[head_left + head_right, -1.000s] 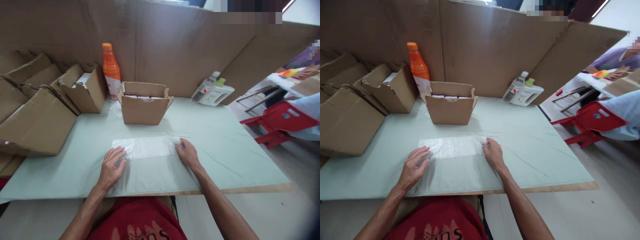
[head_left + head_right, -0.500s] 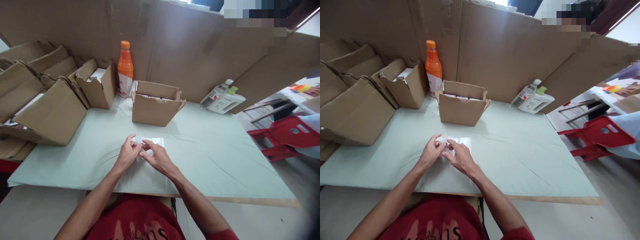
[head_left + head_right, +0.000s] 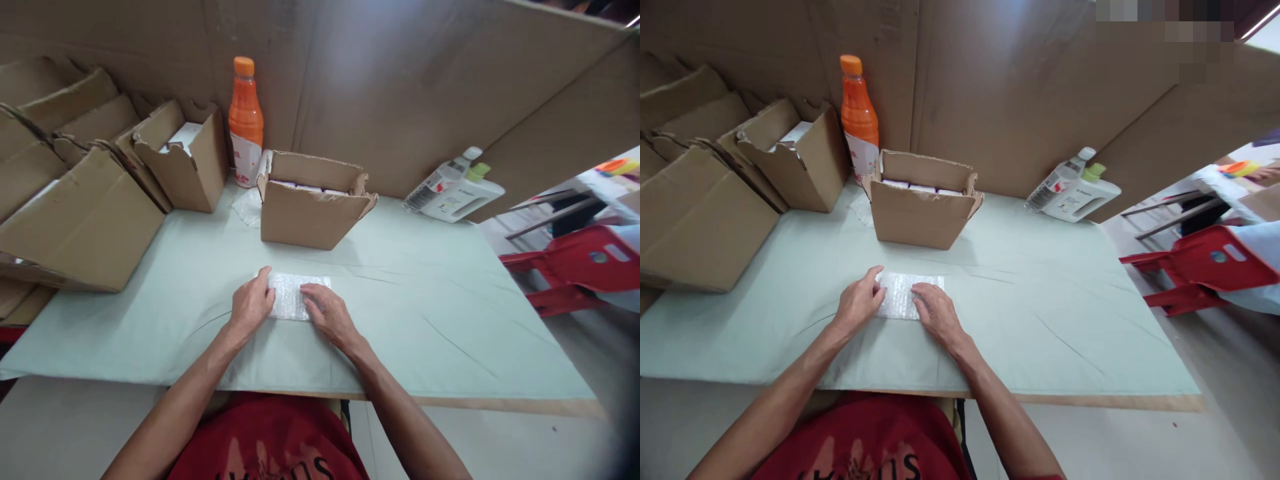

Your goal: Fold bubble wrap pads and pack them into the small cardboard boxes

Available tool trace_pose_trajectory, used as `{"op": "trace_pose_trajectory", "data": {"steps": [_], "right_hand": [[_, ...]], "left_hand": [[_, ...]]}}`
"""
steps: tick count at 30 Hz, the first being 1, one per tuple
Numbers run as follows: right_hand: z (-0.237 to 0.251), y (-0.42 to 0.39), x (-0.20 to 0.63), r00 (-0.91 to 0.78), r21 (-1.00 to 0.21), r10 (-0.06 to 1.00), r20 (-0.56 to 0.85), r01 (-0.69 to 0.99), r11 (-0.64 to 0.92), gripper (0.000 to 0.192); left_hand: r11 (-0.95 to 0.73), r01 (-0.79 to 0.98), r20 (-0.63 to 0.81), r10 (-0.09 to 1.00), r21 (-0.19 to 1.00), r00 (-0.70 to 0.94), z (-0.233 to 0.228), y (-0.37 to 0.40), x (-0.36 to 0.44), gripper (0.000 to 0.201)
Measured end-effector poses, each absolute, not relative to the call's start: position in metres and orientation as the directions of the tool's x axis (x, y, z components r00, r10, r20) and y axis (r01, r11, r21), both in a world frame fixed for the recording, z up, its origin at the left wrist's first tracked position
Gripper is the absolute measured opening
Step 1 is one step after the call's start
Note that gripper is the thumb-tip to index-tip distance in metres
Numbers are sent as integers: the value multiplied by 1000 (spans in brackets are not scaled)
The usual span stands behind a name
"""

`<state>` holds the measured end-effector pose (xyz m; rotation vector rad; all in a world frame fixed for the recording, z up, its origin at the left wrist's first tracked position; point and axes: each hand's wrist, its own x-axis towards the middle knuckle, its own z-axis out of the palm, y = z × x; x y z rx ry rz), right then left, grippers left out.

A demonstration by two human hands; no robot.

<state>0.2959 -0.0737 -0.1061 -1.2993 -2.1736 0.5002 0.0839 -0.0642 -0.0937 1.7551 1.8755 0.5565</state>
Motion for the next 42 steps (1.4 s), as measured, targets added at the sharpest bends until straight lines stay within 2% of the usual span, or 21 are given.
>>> {"op": "trace_pose_trajectory", "data": {"steps": [4,7,9,12,14,17,19,21,23,27,29,32,34,36,42], "right_hand": [[-100,-72,299,-356,-530,880,314,704,474,30],[-104,-68,299,-422,-457,869,260,739,495,26],[-108,-66,299,-464,-424,855,230,744,517,24],[-110,-66,301,-458,-397,843,283,744,538,24],[-110,-65,304,-446,-369,840,309,757,538,25],[-112,-60,306,-448,-343,860,245,790,509,22],[-115,-57,307,-434,-372,879,197,797,477,19],[-114,-54,311,-417,-464,888,192,759,457,18],[-108,-51,320,-375,-579,899,226,690,433,18],[-91,-22,347,-79,-707,958,277,658,259,23],[-88,5,356,57,-745,965,258,647,161,35],[-92,46,357,75,-813,985,153,577,82,58],[-96,59,353,53,-843,994,92,536,50,58],[-98,56,349,69,-844,996,64,536,17,53],[-90,-6,347,85,-793,996,18,609,-38,44]], "left_hand": [[56,853,-31,998,518,-47,-93,-63,75,52],[80,914,-77,996,398,-53,-91,-62,64,48],[73,926,-77,996,371,-47,-89,-64,59,44],[-27,933,120,993,359,-18,-85,-68,60,44],[-136,927,220,974,348,60,-86,-69,64,41],[-208,914,141,976,348,168,-96,-68,71,30],[-203,912,81,979,356,187,-105,-68,72,25],[-202,884,71,979,421,190,-110,-66,66,26],[-187,821,95,982,539,162,-108,-61,57,29],[-126,656,195,980,744,-34,-95,-23,42,40],[-113,544,221,966,832,-137,-89,9,46,54],[-99,306,163,968,947,-191,-85,55,62,72],[-76,182,112,974,980,-196,-86,69,73,76],[-51,136,81,971,989,-226,-88,63,79,77],[13,243,68,945,970,-321,-94,-15,73,66]]}}
